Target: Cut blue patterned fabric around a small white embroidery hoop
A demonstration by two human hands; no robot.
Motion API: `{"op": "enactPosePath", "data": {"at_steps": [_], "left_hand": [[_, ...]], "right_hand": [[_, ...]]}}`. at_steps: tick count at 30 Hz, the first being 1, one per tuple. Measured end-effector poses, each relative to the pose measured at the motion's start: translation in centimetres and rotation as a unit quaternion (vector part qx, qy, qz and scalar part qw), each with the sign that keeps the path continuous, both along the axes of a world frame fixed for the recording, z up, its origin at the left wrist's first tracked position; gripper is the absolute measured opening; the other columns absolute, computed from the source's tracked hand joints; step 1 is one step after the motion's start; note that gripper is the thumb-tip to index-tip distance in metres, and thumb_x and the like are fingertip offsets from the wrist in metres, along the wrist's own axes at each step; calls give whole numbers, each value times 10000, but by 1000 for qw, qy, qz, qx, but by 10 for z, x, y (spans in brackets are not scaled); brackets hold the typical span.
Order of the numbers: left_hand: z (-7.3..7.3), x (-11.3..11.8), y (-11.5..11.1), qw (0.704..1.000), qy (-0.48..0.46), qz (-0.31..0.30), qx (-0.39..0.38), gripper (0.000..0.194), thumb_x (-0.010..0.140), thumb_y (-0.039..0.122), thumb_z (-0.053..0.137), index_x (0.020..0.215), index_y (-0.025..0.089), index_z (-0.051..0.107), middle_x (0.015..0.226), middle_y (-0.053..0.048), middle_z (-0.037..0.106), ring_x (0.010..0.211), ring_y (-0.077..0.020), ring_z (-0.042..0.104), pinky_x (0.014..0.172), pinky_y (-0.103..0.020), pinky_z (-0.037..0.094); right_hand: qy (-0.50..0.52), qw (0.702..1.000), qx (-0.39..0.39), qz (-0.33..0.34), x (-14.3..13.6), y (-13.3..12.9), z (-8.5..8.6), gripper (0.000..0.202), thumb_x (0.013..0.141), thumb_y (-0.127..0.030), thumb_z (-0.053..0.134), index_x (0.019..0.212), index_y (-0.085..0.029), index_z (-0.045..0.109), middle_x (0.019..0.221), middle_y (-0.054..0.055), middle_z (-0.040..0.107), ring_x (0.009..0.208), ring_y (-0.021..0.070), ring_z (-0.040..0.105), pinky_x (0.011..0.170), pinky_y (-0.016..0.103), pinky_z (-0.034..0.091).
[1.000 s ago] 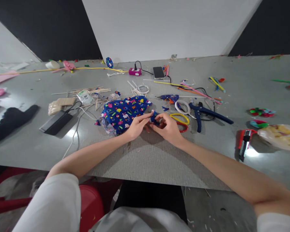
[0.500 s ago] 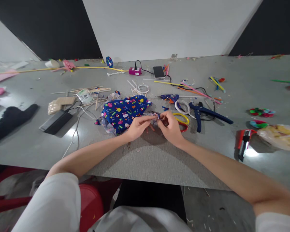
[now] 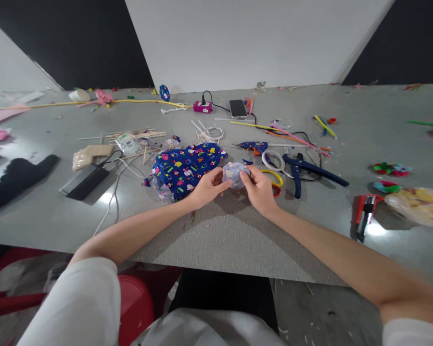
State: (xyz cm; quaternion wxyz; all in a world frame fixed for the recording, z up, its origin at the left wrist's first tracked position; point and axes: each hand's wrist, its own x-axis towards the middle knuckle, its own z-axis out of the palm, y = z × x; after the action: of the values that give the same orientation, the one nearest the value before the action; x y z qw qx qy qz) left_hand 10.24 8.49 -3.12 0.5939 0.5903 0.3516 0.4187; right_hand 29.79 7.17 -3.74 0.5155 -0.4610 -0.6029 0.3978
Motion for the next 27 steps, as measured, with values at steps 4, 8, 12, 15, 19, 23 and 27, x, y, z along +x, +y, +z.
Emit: {"op": "enactPosePath", "data": {"at_steps": [4, 8, 12, 15, 19, 23, 27], "left_hand": [[-3, -1, 0, 1000, 12, 4, 5, 409, 899, 461, 781, 1099, 185, 554, 803, 7, 674, 498, -54, 547, 439, -170, 410], [-8, -3, 2, 999, -22, 46, -10, 361, 916, 456, 752, 1097, 199, 576, 665, 58, 586, 449, -60, 504, 410, -174, 378], [-11, -4, 5, 995, -76, 71, 5, 292, 912, 439, 754, 1037, 207, 627, 613, 70, 516, 433, -61, 439, 399, -187, 336], [-11, -4, 5, 993, -99, 70, 4, 262, 908, 426, 758, 1006, 205, 658, 656, 54, 543, 449, -59, 450, 403, -187, 338], [-10, -5, 4, 992, -111, 54, 7, 233, 914, 399, 755, 875, 180, 684, 646, 34, 545, 482, -64, 467, 432, -188, 361], [-9, -5, 2, 993, -109, 45, 7, 249, 912, 402, 760, 831, 175, 697, 642, 22, 541, 494, -69, 464, 442, -198, 352], [-6, -5, 1, 993, -110, 45, 6, 256, 894, 402, 767, 804, 174, 694, 696, 9, 563, 512, -66, 473, 440, -198, 356]], "right_hand": [[18, 1000, -16, 1, -1, -1, 2, 395, 978, -622, 646, 1053, -236, 692, 838, 29, 689, 646, 187, 626, 559, 321, 551], [31, 999, -27, -5, -1, 0, 2, 371, 945, -604, 689, 975, -234, 699, 790, 25, 683, 643, 182, 606, 575, 319, 529], [59, 996, -59, 20, -2, -1, 3, 307, 935, -521, 707, 1013, -225, 702, 767, 22, 695, 606, 183, 631, 576, 327, 530], [66, 996, -49, 33, -1, -2, 5, 221, 933, -417, 691, 1047, -228, 699, 756, 6, 684, 570, 168, 631, 561, 315, 520], [76, 996, -41, 37, -1, -2, 7, 108, 911, -313, 616, 887, -227, 676, 818, 15, 676, 575, 150, 630, 559, 308, 524], [85, 994, -59, 22, -1, 0, 4, 88, 894, -297, 594, 860, -239, 651, 774, 2, 624, 584, 153, 607, 552, 305, 521], [88, 995, -47, 30, 0, 2, 1, 98, 894, -283, 580, 836, -241, 647, 784, 4, 610, 611, 158, 604, 581, 315, 519]]}}
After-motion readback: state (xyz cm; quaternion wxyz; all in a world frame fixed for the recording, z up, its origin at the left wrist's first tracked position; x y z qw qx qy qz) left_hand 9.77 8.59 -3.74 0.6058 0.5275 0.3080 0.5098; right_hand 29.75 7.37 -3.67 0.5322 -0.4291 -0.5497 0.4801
